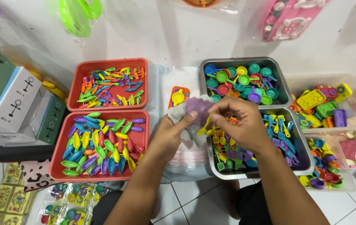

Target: Wiping small plastic toy components with a cloth and sorting them into different plastic trays.

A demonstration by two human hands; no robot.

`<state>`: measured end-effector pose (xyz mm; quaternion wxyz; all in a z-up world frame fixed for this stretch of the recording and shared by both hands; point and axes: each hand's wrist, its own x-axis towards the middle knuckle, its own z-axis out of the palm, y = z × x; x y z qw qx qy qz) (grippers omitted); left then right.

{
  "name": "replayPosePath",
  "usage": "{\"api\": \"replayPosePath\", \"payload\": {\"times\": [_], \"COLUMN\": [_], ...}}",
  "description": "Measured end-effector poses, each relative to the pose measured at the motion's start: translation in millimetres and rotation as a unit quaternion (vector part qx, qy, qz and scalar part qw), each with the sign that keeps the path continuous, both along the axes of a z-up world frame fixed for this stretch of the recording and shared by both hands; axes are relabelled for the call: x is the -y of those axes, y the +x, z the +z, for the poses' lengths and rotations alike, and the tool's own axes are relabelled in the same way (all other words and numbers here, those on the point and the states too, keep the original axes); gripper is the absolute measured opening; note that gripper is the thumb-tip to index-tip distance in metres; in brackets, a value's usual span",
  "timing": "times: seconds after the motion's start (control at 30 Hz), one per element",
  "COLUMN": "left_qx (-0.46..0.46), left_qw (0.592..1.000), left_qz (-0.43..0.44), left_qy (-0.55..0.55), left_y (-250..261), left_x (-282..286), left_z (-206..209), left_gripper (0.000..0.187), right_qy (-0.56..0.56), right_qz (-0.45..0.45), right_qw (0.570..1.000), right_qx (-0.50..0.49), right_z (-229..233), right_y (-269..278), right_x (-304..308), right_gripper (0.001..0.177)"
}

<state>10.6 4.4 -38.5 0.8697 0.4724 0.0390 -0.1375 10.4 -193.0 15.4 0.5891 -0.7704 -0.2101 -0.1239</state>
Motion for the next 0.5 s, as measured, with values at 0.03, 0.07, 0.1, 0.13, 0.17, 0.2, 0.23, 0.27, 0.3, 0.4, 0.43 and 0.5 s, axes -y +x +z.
{"api": "replayPosePath", "payload": {"times": [0.03,0.07,0.1,0.13,0.17,0.2,0.23,0.27,0.3,0.4,0.43,0.5], "left_qx": [0.008,0.017,0.017,0.017,0.017,0.017,0.021,0.026,0.026,0.064,0.078,0.092], "left_qw": [0.998,0.993,0.992,0.988,0.98,0.98,0.978,0.975,0.975,0.972,0.974,0.97], "left_qz": [0.059,0.118,0.122,0.15,0.178,0.181,0.178,0.173,0.174,0.209,0.213,0.22], "left_qy": [-0.002,-0.004,-0.005,-0.044,-0.082,-0.083,-0.109,-0.134,-0.135,-0.088,-0.024,0.039], "left_y": [2,4,2,0,-3,-2,0,1,0,0,2,1], "left_x": [2,3,3,4,4,4,4,4,7,8,5,1], "left_z": [-3,-7,0,7,14,11,8,5,7,1,-8,-7], "left_gripper": [0.025,0.022,0.022,0.022,0.022,0.022,0.022,0.022,0.022,0.023,0.028,0.032], "right_qy": [-0.02,-0.04,-0.041,-0.067,-0.094,-0.095,-0.108,-0.121,-0.123,-0.142,-0.137,-0.133], "right_qz": [0.044,0.09,0.093,0.114,0.135,0.139,0.145,0.15,0.152,0.162,0.174,0.188], "right_qw": [0.999,0.995,0.995,0.991,0.986,0.986,0.983,0.981,0.981,0.976,0.975,0.973], "right_qx": [-0.005,-0.01,-0.009,-0.003,0.004,0.004,0.01,0.015,0.016,-0.01,-0.01,-0.009], "right_z": [3,6,11,15,20,19,18,17,18,20,22,18], "right_y": [-1,-2,-5,-8,-11,-10,-10,-10,-12,-16,-16,-13], "right_x": [2,4,2,0,-2,-5,-9,-12,-15,-22,-22,-19], "right_gripper": [0.008,0.007,0.007,0.005,0.007,0.007,0.008,0.009,0.009,0.01,0.008,0.008]}}
